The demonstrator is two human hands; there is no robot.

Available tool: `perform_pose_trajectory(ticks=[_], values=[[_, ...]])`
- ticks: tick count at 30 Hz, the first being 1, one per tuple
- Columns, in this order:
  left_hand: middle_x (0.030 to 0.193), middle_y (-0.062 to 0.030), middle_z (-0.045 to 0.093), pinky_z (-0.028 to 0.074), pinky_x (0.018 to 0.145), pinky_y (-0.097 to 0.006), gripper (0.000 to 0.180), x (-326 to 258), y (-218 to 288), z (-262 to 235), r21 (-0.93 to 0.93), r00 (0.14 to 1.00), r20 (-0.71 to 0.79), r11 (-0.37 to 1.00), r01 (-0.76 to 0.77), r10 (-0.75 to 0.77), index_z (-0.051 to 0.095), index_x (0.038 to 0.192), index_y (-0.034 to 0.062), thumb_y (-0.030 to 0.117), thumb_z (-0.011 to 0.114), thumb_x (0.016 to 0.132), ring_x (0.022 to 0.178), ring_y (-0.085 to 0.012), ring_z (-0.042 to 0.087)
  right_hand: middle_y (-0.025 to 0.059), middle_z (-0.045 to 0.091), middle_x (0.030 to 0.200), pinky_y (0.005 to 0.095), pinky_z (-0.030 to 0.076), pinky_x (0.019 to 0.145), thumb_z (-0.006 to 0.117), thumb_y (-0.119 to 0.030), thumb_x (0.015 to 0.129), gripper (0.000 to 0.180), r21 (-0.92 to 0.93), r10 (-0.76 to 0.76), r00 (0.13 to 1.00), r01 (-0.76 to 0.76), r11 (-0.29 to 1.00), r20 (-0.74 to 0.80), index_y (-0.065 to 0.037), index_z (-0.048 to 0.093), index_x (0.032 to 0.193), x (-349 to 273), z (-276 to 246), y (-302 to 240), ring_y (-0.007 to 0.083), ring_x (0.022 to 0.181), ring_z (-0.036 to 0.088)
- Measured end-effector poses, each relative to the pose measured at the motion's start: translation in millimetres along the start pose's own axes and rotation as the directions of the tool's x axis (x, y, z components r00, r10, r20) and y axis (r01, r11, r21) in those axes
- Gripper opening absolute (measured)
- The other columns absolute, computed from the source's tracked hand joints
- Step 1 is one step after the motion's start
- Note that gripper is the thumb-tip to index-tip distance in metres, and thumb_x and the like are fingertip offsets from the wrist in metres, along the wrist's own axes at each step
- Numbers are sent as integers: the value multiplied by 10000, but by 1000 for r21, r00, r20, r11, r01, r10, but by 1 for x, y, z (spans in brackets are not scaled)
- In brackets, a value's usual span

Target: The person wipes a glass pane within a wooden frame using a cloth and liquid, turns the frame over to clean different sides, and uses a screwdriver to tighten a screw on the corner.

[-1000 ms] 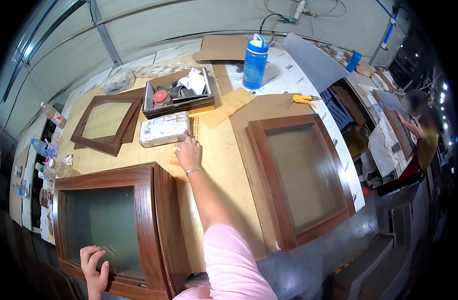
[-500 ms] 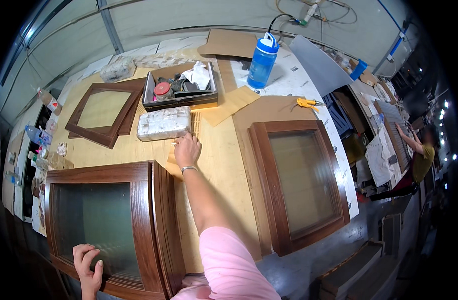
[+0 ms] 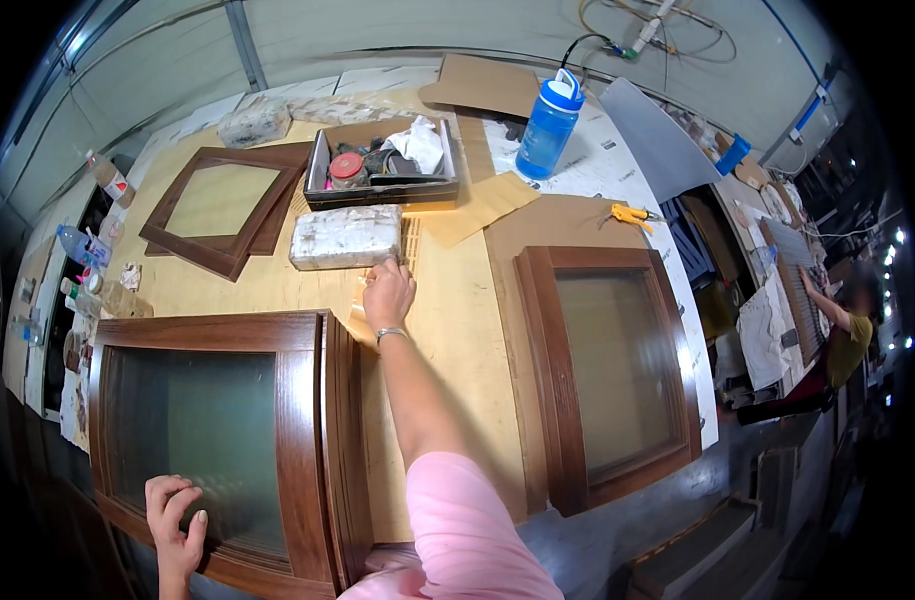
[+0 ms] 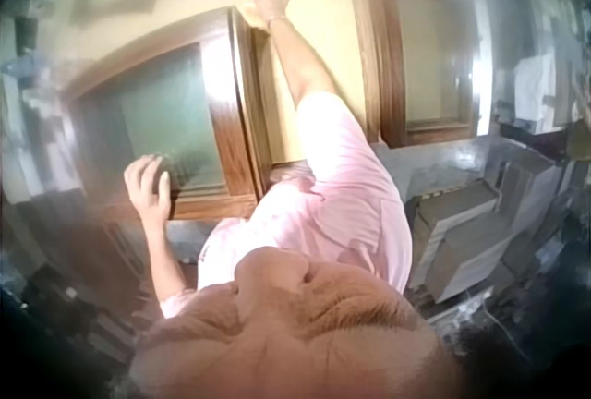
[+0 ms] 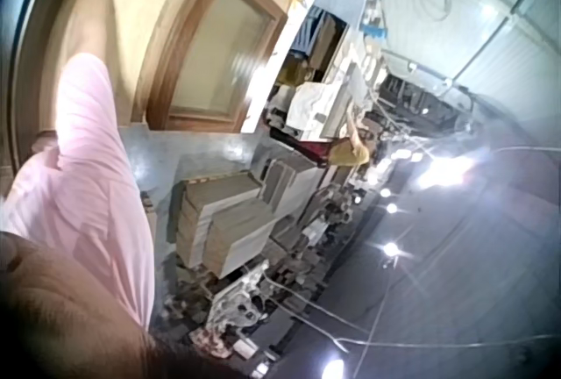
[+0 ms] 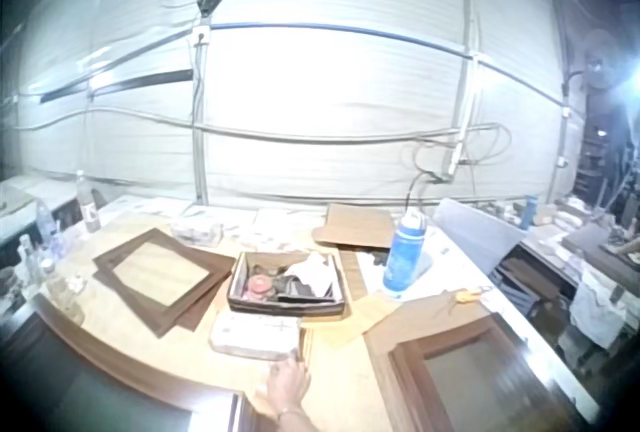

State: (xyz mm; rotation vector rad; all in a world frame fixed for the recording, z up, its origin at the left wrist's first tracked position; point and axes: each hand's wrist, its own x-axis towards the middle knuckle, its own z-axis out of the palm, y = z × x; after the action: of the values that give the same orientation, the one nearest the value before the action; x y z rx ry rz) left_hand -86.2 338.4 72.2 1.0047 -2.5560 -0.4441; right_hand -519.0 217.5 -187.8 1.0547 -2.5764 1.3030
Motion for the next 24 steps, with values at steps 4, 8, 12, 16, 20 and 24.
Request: perform_pose_trajectory(ticks=[4, 8, 12, 16, 20, 24], values=[[1041, -128, 565, 458, 891, -445, 256, 0, -2, 1, -12, 1000, -8, 1000, 0, 0, 643, 966, 22, 114, 670, 729, 1021, -336, 534, 48, 617, 916, 406, 463, 861, 690, -38, 750, 57, 121, 54, 998, -58, 991, 37, -86, 707, 775, 2, -4, 9, 258, 982, 576], [1040, -127, 566, 461, 886, -444, 255, 1, -3, 1, -22, 1000, -2, 1000, 4, -4, 644, 964, 23, 120, 673, 730, 1019, -334, 536, 89, 615, 962, 392, 499, 805, 744, -100, 781, 198, 193, -30, 998, 21, 981, 47, -46, 754, 971, -1, -20, 12, 287, 928, 609], [1040, -127, 564, 462, 886, -445, 260, 0, -1, 0, -2, 1000, -7, 1000, -7, 7, 645, 964, 24, 122, 673, 725, 1019, -334, 536, 50, 592, 1031, 387, 456, 866, 792, -169, 761, 273, 47, -76, 989, 70, 996, 130, -104, 770, 1025, 0, -28, 6, 251, 1015, 561], [1044, -126, 562, 459, 891, -447, 261, -1, -1, 0, -19, 1000, 3, 1000, 20, -20, 644, 964, 23, 127, 669, 727, 1021, -337, 534, 7, 577, 1035, 397, 400, 920, 810, -210, 739, 276, -115, -55, 997, 62, 991, 63, -152, 782, 1007, -5, -27, -4, 229, 1064, 512], [1045, -127, 560, 459, 886, -447, 258, 0, -3, 1, -6, 1000, 6, 1000, 11, -11, 643, 967, 22, 124, 667, 730, 1022, -337, 532, -8, 575, 1053, 395, 370, 943, 775, -209, 764, 294, -154, 30, 998, -21, 988, 57, -171, 777, 1056, -5, -19, -10, 212, 1085, 493], [1048, -127, 559, 459, 879, -446, 258, 1, -2, 1, -6, 1000, 5, 1000, 12, -12, 643, 969, 24, 122, 667, 731, 1019, -335, 530, -7, 585, 1055, 390, 369, 944, 762, -200, 772, 252, -141, 81, 994, -70, 988, 77, -180, 786, 1022, -1, -20, -13, 222, 1081, 493]])
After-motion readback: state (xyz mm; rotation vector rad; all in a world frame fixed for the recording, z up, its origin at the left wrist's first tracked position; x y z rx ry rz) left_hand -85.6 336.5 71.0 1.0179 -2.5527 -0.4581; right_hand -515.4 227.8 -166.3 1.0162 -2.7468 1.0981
